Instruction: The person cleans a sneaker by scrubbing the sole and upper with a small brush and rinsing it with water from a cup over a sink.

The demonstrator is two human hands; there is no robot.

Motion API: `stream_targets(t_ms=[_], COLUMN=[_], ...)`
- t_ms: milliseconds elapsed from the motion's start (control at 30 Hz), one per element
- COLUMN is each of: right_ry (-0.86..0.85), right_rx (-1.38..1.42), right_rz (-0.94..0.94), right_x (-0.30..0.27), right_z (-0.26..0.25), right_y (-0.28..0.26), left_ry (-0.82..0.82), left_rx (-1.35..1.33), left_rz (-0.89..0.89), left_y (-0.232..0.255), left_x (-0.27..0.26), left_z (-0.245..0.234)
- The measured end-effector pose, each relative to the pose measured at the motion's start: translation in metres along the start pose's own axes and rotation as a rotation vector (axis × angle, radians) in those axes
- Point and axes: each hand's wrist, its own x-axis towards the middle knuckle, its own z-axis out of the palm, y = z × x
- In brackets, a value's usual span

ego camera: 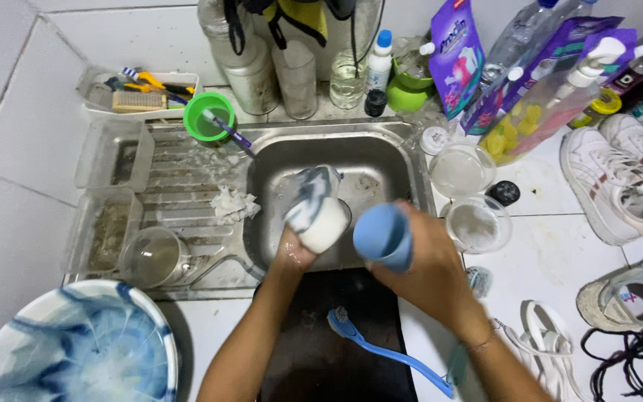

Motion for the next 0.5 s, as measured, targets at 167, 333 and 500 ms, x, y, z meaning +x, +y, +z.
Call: stream_targets(t_ms=[167,333,500], right_ry=[0.086,-0.275,-0.670], right_rx=[0.651,0.959,1.016], right_rz=[0.182,-0.195,-0.211], right_x=[0.011,0.020,0.013], right_z=[0.008,0.073,0.116], right_y=[-0.110,-0.218,-0.277], left_ry=[-0.624,0.067,0.187], left_rx=[-0.005,0.321,0.350], left_rz=[0.250,0.066,0.190], left_y=[-0.032,-0.025,-0.020], left_x=[-0.012,-0.026,-0.053], left_z=[-0.077,-0.047,-0.023])
